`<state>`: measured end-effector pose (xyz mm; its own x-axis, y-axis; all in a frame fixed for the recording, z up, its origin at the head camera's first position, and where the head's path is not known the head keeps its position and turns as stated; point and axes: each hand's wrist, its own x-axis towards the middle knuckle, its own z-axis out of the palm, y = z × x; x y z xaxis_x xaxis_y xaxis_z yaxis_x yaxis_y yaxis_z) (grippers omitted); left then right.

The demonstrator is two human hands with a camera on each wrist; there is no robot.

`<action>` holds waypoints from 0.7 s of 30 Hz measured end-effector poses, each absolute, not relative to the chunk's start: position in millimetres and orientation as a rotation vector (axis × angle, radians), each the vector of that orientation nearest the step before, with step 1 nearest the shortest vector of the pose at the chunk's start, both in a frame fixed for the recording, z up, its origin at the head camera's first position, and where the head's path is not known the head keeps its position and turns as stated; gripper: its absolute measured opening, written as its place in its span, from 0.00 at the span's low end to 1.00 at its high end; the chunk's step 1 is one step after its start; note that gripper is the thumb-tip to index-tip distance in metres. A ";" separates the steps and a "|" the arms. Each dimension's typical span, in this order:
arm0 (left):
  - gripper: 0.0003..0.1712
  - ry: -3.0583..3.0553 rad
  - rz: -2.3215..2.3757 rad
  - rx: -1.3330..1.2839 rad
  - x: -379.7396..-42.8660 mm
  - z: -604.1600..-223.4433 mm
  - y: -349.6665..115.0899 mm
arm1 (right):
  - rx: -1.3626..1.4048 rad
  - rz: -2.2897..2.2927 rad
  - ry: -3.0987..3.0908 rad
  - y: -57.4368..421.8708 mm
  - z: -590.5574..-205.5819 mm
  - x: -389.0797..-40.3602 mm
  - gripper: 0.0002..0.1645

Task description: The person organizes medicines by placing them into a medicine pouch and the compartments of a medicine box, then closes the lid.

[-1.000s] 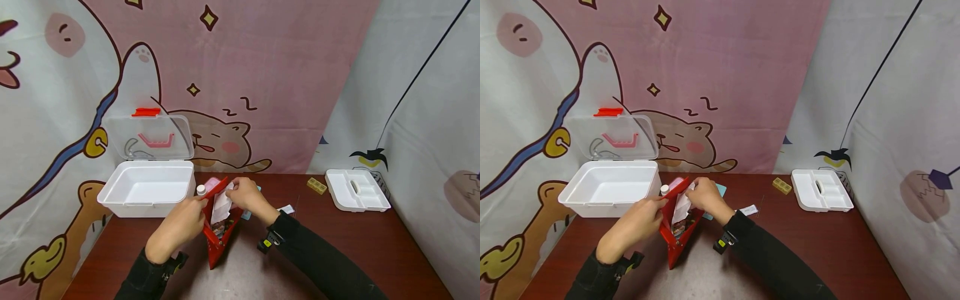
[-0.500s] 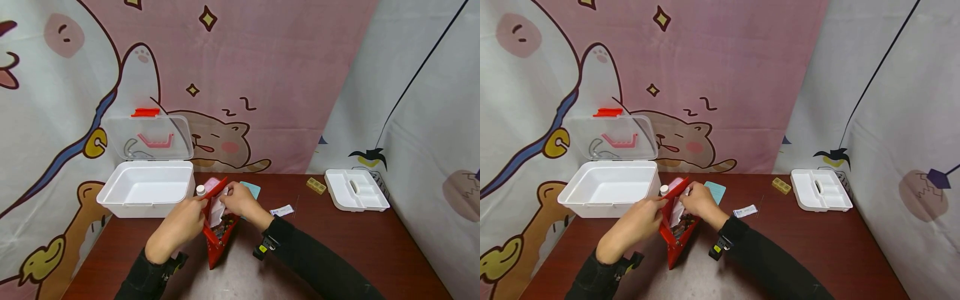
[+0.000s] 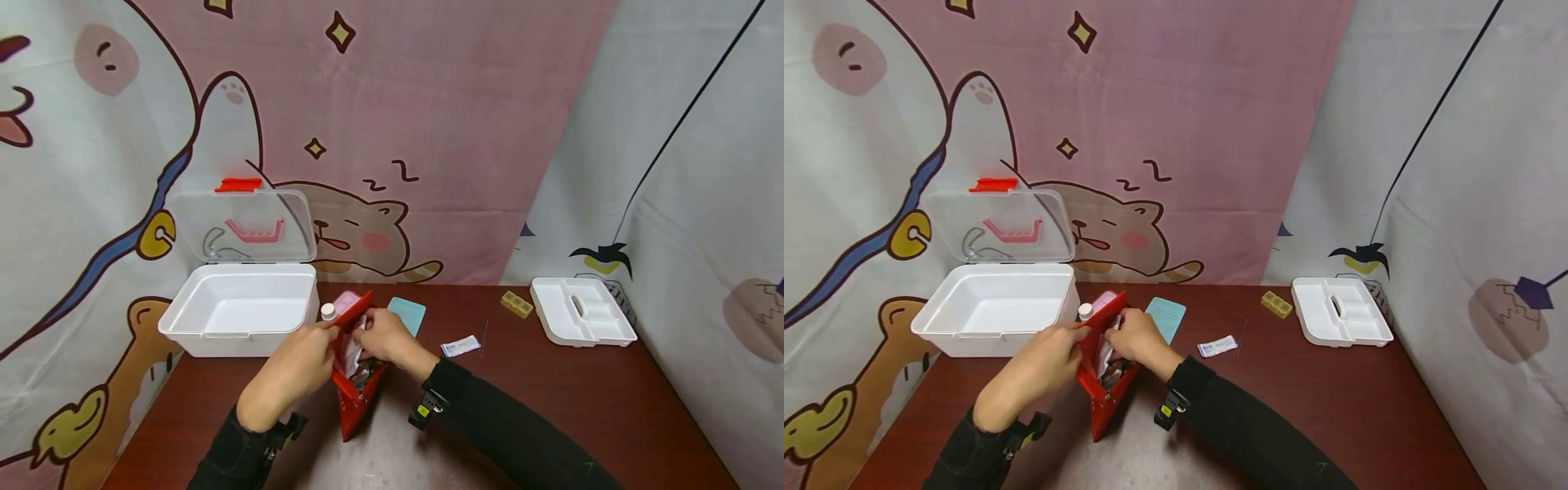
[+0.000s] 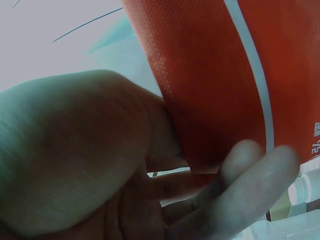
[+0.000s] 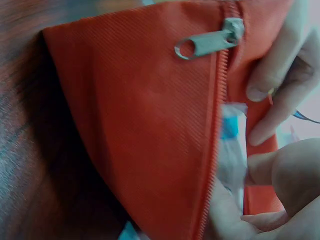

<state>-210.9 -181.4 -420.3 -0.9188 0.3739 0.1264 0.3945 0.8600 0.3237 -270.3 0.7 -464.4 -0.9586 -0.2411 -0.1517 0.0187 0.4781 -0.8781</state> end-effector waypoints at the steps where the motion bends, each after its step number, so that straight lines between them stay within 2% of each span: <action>1: 0.07 -2.974 -0.539 -0.614 -211.0 -420.5 -181.5 | -0.178 -1.484 2.450 2.0 -463.6 -270.2 0.09; 9: 0.09 -2.983 -0.538 -0.607 -210.7 -418.7 -182.2 | -0.179 -1.485 2.311 9.4 -455.3 -269.0 0.16; 21: 0.11 -3.017 -0.560 -0.578 -209.5 -419.0 -181.4 | -0.207 -1.382 2.341 6.8 -458.9 -265.8 0.17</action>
